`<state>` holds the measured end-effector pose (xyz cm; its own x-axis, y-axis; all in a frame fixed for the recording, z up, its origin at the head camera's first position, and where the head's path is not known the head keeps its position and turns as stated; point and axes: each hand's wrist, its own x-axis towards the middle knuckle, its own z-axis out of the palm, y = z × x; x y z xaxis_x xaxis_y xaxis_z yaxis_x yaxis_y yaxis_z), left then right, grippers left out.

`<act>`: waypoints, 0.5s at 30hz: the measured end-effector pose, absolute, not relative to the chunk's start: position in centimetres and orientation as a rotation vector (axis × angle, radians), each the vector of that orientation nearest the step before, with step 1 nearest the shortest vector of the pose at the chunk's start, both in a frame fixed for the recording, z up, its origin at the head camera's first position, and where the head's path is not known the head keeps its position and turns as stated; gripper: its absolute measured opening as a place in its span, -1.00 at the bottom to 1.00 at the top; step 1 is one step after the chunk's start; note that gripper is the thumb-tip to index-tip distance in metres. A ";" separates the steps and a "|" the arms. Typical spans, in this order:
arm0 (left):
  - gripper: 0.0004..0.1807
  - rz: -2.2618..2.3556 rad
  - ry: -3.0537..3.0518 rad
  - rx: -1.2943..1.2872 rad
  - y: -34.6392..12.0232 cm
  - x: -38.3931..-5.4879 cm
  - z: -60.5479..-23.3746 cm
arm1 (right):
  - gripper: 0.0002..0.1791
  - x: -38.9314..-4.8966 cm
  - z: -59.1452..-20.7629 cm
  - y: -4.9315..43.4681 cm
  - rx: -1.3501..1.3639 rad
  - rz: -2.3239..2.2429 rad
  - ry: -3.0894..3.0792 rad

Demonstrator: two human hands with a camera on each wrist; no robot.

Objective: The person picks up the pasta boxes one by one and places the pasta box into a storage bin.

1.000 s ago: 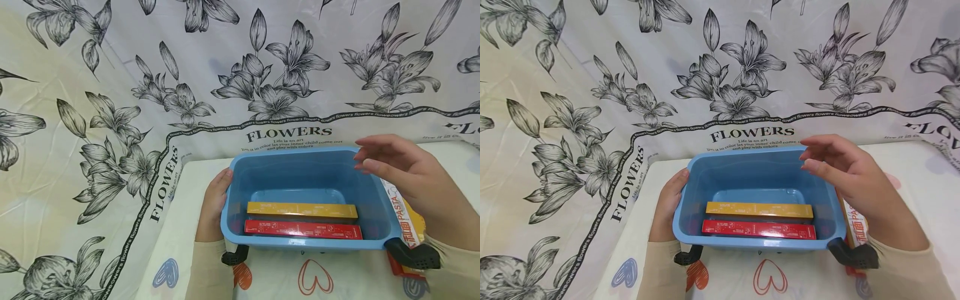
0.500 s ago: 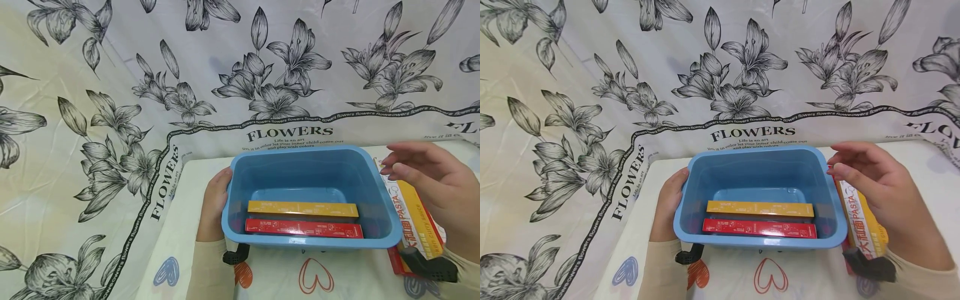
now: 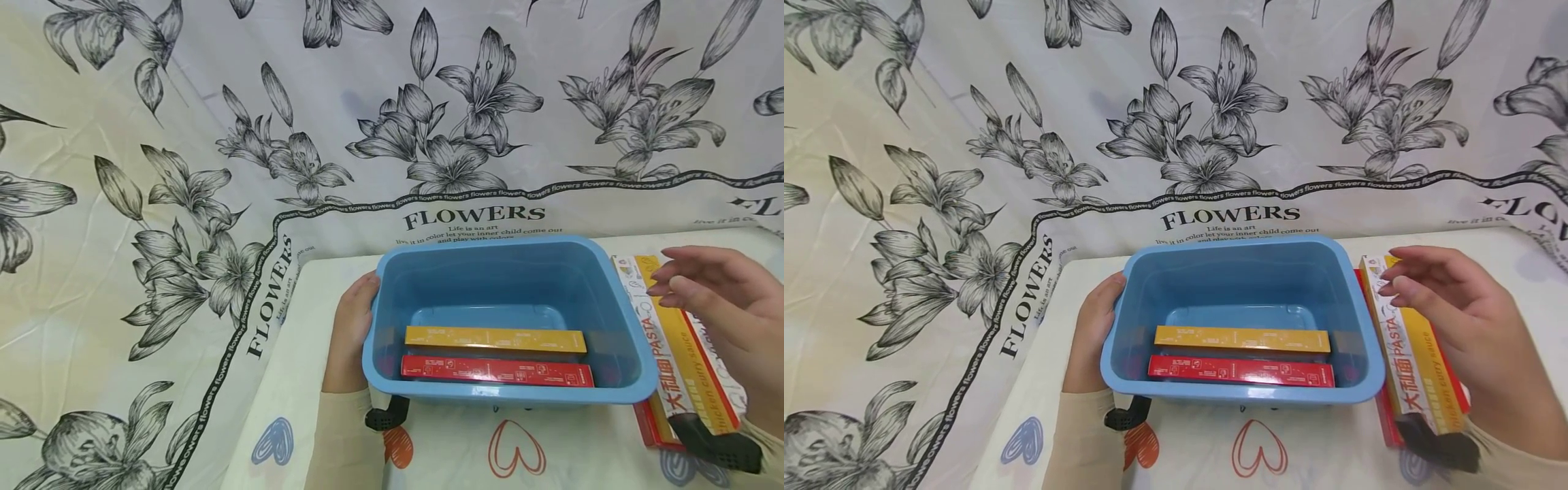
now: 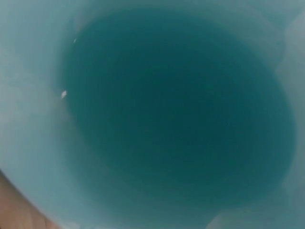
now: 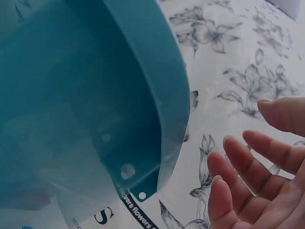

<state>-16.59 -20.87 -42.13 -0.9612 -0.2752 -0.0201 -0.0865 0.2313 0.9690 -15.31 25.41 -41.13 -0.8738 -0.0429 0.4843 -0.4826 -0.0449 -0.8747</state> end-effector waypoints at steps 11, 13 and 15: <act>-0.44 -1.812 -2.354 0.317 -20.9 -16.8 -42.1 | -0.46 -15.4 -42.3 26.9 0.479 1.796 -2.065; -0.44 -1.807 -2.360 0.323 -21.0 -16.8 -42.1 | -0.46 -15.5 -42.5 27.4 0.482 1.780 -2.058; -0.45 -1.810 -2.361 0.322 -21.0 -16.8 -42.2 | -0.46 -15.8 -42.7 27.8 0.465 1.761 -2.057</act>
<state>-16.83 -21.04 -42.17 -0.9659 -0.2586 -0.0121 -0.0788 0.2492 0.9652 -15.77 27.83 -42.75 -0.8685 0.0022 0.4957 -0.4894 0.1547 -0.8582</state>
